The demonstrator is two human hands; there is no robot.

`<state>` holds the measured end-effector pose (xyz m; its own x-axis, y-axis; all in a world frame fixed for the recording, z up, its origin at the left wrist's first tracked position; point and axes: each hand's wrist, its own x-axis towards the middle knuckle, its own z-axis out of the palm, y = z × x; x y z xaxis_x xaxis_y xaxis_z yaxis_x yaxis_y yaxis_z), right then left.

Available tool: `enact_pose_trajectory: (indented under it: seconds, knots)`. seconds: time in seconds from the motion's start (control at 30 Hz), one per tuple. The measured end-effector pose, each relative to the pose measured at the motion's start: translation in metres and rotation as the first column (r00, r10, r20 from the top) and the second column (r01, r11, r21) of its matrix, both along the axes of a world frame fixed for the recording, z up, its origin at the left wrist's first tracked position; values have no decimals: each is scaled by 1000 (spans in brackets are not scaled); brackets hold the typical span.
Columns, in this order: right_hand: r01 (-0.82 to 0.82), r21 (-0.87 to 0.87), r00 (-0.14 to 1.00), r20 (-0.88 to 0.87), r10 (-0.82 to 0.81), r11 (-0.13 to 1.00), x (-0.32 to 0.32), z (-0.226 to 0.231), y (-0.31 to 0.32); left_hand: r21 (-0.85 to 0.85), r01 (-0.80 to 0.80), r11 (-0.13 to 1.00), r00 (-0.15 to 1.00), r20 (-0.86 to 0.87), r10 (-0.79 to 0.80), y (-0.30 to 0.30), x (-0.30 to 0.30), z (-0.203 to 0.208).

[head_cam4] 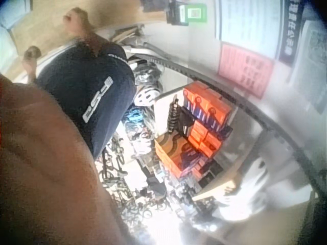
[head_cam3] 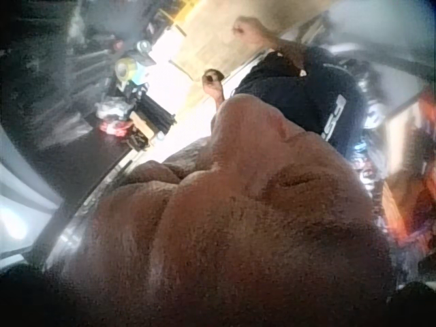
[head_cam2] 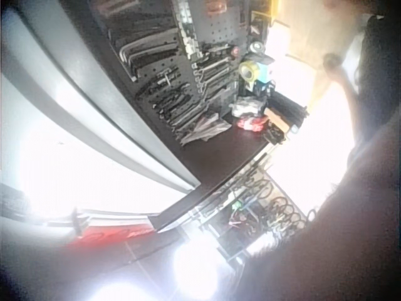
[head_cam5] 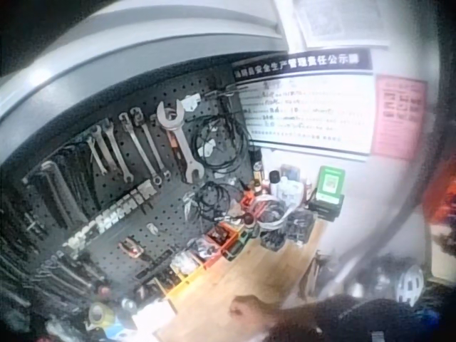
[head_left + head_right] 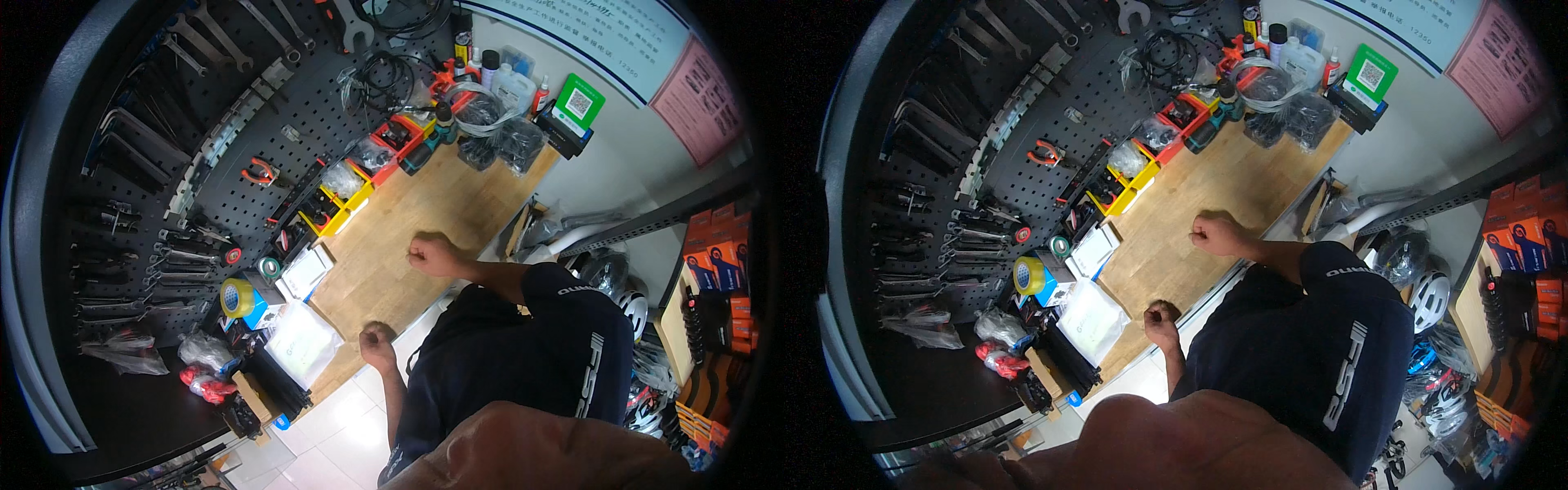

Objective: The person selects a hex key and a wrench from a wall-mounted tool rack, then picks up a coiled cable and inspects it. The person walks through a bicycle shop and briefly touches a bicycle handlebar.

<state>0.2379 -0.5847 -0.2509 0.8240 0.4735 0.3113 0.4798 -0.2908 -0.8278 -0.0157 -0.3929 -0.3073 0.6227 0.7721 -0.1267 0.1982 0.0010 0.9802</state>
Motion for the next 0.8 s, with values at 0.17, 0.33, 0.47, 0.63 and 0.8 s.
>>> enact_pose_trajectory:
  seconds: [0.17, 0.33, 0.47, 0.63, 0.8]
  knots:
    - [4, 8, 999, 35, -5, 1000, 1, 1, -1, 122, 16, 992, 1000, 8, -17, 0, -2, 0]
    - [10, -3, 999, 46, -10, 1000, 2, 1, 0, 99, 13, 995, 1000, 12, -14, 1, -1, 0]
    - [8, 15, 1000, 20, -9, 1000, 1, -3, 0, 147, 15, 989, 999, 45, -22, 0, -1, 2]
    - [3, 12, 1000, -17, -3, 1000, 1, -6, 2, 153, 17, 988, 1000, 10, -19, -4, 1, 14]
    - [3, 14, 1000, 12, -3, 1000, 1, -6, 0, 136, 9, 991, 1000, 17, -11, -6, 2, 17]
